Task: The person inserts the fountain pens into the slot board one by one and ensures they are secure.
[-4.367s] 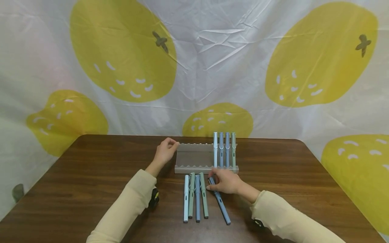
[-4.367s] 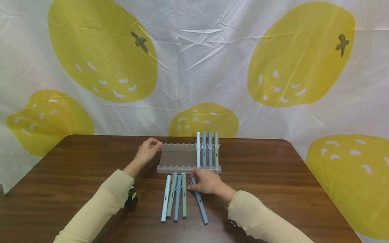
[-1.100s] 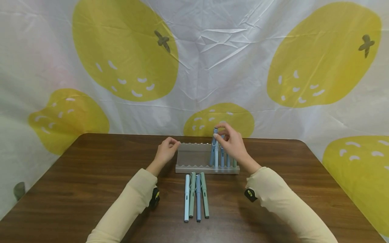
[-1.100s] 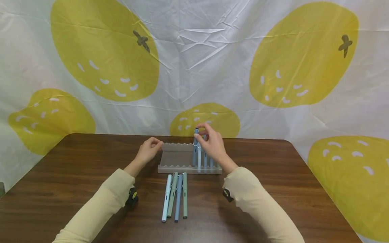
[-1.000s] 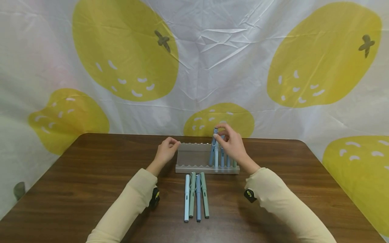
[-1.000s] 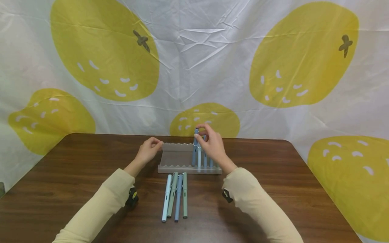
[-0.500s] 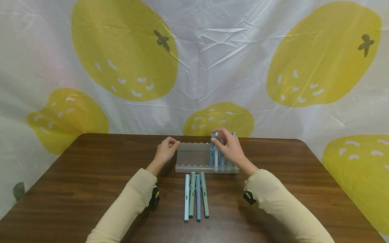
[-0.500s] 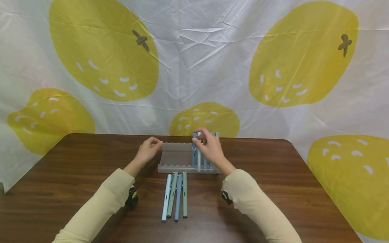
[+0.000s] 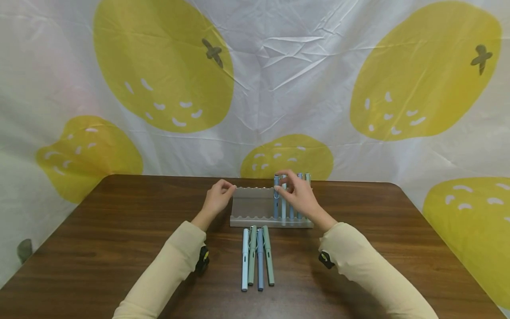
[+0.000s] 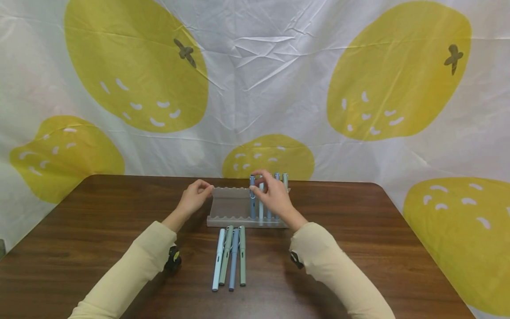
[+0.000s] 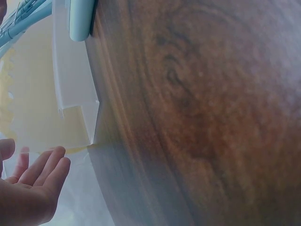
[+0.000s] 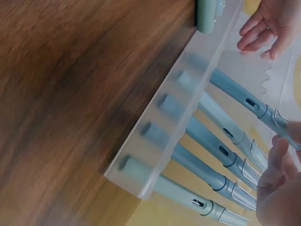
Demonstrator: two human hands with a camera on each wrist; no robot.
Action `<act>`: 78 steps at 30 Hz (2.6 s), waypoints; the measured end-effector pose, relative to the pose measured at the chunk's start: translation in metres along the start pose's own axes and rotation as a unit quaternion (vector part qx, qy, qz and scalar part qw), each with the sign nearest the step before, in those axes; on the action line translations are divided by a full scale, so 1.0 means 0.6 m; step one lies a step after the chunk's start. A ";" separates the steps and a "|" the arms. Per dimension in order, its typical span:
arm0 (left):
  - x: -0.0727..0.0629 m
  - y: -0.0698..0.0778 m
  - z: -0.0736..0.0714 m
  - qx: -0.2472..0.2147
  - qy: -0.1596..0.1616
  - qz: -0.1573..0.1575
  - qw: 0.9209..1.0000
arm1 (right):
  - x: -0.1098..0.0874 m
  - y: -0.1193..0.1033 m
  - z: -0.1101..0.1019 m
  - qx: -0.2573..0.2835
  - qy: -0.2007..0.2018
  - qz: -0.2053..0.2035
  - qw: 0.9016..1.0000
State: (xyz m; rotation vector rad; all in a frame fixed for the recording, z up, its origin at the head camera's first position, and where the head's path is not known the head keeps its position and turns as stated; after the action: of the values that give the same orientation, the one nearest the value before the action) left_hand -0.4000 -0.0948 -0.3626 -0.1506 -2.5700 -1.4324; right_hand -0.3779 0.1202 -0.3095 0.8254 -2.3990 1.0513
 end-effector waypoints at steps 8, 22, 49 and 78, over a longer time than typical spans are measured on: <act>0.000 0.000 0.001 -0.003 -0.004 0.000 1.000 | -0.001 0.006 0.003 -0.045 -0.026 0.000 0.999; -0.001 0.000 0.001 -0.002 -0.005 -0.003 1.000 | 0.002 0.011 0.014 -0.082 -0.073 0.039 0.993; -0.001 0.002 0.000 -0.001 0.000 -0.001 1.000 | 0.010 0.026 0.020 -0.132 -0.093 0.098 0.982; 0.001 0.000 0.002 -0.008 -0.010 -0.006 1.000 | -0.058 -0.007 0.045 -0.033 -0.091 0.029 0.995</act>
State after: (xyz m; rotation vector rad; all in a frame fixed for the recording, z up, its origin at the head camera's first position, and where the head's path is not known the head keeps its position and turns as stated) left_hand -0.4010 -0.0939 -0.3632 -0.1537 -2.5813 -1.4622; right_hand -0.3522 0.1099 -0.3438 0.8685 -2.6090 0.9483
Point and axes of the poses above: each hand's wrist, its own x-axis towards the middle knuckle, its own z-axis out of the palm, y = z × x, the point moved 8 cm from there along x, towards the middle knuckle, and after that the axes turned 1 degree about z, right-handed, at the moved point
